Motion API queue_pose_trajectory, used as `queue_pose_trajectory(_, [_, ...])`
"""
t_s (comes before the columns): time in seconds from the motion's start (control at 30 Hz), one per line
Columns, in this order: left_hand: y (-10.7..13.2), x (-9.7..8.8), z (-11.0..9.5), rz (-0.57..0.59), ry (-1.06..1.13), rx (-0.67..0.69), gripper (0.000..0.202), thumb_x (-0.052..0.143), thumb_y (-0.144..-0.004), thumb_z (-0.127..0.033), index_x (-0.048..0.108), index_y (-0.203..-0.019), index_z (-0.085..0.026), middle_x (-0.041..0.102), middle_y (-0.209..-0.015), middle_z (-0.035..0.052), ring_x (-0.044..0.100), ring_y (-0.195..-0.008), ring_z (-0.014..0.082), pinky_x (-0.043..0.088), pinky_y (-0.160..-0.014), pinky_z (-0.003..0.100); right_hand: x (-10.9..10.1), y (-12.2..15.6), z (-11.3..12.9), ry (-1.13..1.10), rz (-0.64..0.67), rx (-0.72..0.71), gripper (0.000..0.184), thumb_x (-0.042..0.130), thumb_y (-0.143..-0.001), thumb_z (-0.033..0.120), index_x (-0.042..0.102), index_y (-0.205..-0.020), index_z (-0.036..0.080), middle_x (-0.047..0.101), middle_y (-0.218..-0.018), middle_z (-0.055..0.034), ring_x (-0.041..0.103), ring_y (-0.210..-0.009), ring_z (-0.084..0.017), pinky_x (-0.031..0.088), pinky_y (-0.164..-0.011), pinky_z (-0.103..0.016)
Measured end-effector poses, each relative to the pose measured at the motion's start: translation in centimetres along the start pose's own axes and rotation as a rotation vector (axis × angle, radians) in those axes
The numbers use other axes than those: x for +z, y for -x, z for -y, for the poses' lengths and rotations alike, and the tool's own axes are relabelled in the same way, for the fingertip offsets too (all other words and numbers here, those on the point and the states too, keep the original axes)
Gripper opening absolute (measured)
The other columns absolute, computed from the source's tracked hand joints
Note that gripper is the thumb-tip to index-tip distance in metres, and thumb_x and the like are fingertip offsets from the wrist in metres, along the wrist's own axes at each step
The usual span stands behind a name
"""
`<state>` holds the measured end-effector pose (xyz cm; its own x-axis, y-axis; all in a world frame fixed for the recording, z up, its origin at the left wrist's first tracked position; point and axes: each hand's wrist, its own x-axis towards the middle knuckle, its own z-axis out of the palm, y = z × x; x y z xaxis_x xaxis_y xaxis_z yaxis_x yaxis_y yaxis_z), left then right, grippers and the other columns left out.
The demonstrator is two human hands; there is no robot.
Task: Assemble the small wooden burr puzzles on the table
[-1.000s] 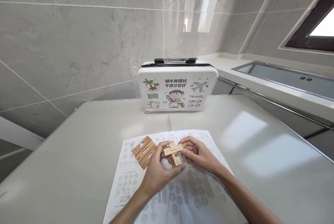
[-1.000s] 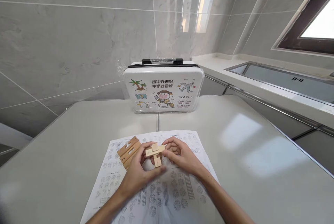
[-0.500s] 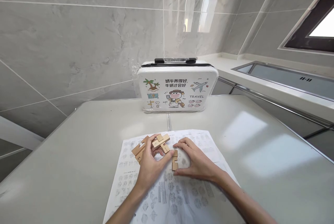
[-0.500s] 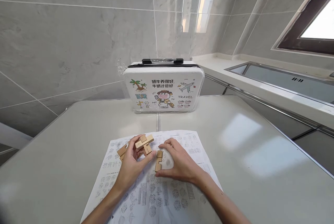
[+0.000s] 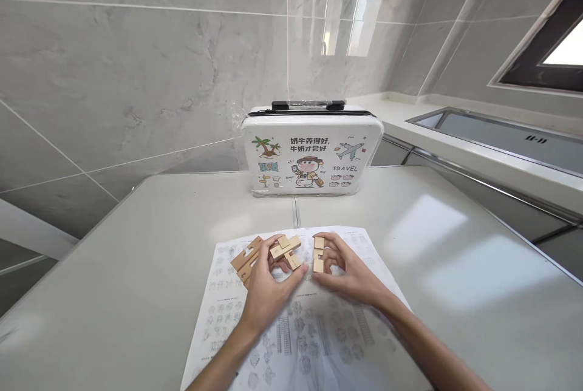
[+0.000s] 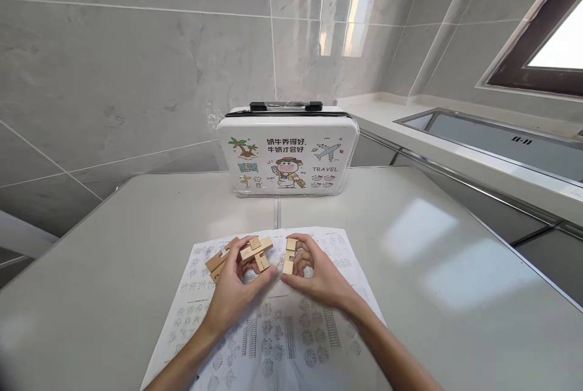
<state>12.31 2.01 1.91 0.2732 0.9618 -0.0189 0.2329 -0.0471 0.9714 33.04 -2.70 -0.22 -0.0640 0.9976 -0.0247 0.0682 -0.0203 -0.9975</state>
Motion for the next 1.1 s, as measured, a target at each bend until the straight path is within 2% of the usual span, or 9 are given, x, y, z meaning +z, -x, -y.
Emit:
queue_pose_trajectory(0.1, [-0.1,0.1,0.4,-0.011,-0.002,0.019,0.062,0.084,-0.081,-0.042,0.054,-0.135,-0.029,0.07,-0.124,0.0076,0.071,-0.101,0.0238,0.056,-0.093,0.038,-0.5,0.0,0.4,-0.305,0.075,0.056,0.07,0.079,-0.084,0.023,0.047,-0.146,0.033,0.064,-0.122,-0.0049,0.064,-0.087,-0.018,0.052,-0.082,-0.035])
queue_pose_trajectory(0.23, [-0.1,0.1,0.5,-0.005,-0.002,0.016,0.062,0.083,-0.082,-0.043,0.054,-0.134,-0.028,0.069,-0.126,0.0082,0.071,-0.103,0.0248,0.055,-0.095,0.039,-0.7,0.0,1.0,-0.565,0.109,0.119,0.078,0.081,-0.082,0.018,0.05,-0.151,0.036,0.064,-0.131,-0.007,0.064,-0.085,-0.017,0.051,-0.077,-0.033])
queue_pose_trajectory(0.4, [-0.1,0.1,0.4,0.01,-0.008,0.009,0.062,0.082,-0.083,-0.044,0.053,-0.135,-0.028,0.069,-0.126,0.0082,0.07,-0.105,0.0253,0.055,-0.094,0.039,-0.7,-0.1,1.0,-0.687,0.085,0.125,0.047,0.069,-0.1,0.038,0.06,-0.145,0.029,0.066,-0.131,-0.0115,0.067,-0.105,-0.023,0.055,-0.083,-0.036])
queue_pose_trajectory(0.5, [-0.1,0.1,0.6,0.017,-0.014,0.018,0.062,0.082,-0.082,-0.044,0.053,-0.134,-0.027,0.069,-0.127,0.0086,0.07,-0.107,0.0261,0.055,-0.095,0.04,-0.7,-0.3,0.7,-0.635,0.047,0.087,0.042,0.065,-0.101,0.047,0.064,-0.138,0.027,0.068,-0.124,-0.0104,0.07,-0.106,-0.025,0.058,-0.089,-0.041])
queue_pose_trajectory(0.6, [-0.1,0.2,0.7,0.03,-0.023,0.019,0.063,0.083,-0.082,-0.044,0.053,-0.134,-0.026,0.07,-0.126,0.0083,0.071,-0.107,0.026,0.055,-0.095,0.041,-0.7,-0.4,0.3,-0.478,0.002,0.071,0.046,0.068,-0.098,0.054,0.068,-0.134,0.026,0.071,-0.122,-0.0111,0.072,-0.105,-0.026,0.056,-0.101,-0.049])
queue_pose_trajectory(0.73, [0.0,0.3,0.5,0.046,-0.039,0.013,0.065,0.084,-0.081,-0.043,0.052,-0.135,-0.026,0.072,-0.119,0.0072,0.072,-0.102,0.0252,0.055,-0.094,0.04,-0.9,-0.4,0.1,-0.249,-0.064,0.068,0.054,0.079,-0.087,0.057,0.072,-0.13,0.025,0.074,-0.126,-0.0141,0.068,-0.121,-0.032,0.053,-0.107,-0.052])
queue_pose_trajectory(0.9, [0.1,0.3,0.2,0.049,-0.065,0.007,0.064,0.083,-0.081,-0.044,0.053,-0.134,-0.026,0.072,-0.117,0.0076,0.071,-0.102,0.0254,0.055,-0.091,0.039,-0.9,-0.3,0.0,-0.106,-0.135,0.007,0.052,0.088,-0.08,0.051,0.075,-0.124,0.026,0.075,-0.123,-0.0103,0.069,-0.116,-0.029,0.054,-0.104,-0.048])
queue_pose_trajectory(1.03, [0.2,0.4,0.1,0.059,-0.088,0.013,0.062,0.082,-0.081,-0.043,0.053,-0.133,-0.026,0.072,-0.115,0.0066,0.07,-0.101,0.0247,0.054,-0.09,0.038,-0.7,-0.2,0.3,-0.091,-0.116,0.032,0.048,0.085,-0.082,0.051,0.075,-0.122,0.025,0.076,-0.115,-0.0078,0.074,-0.102,-0.027,0.061,-0.09,-0.042])
queue_pose_trajectory(1.1, [0.2,0.5,0.1,0.057,-0.099,0.023,0.061,0.082,-0.081,-0.043,0.053,-0.132,-0.026,0.072,-0.115,0.0062,0.07,-0.099,0.0243,0.055,-0.089,0.038,-0.5,-0.3,0.5,-0.098,-0.108,0.039,0.049,0.083,-0.083,0.052,0.075,-0.123,0.026,0.077,-0.118,-0.0075,0.074,-0.103,-0.027,0.062,-0.087,-0.04])
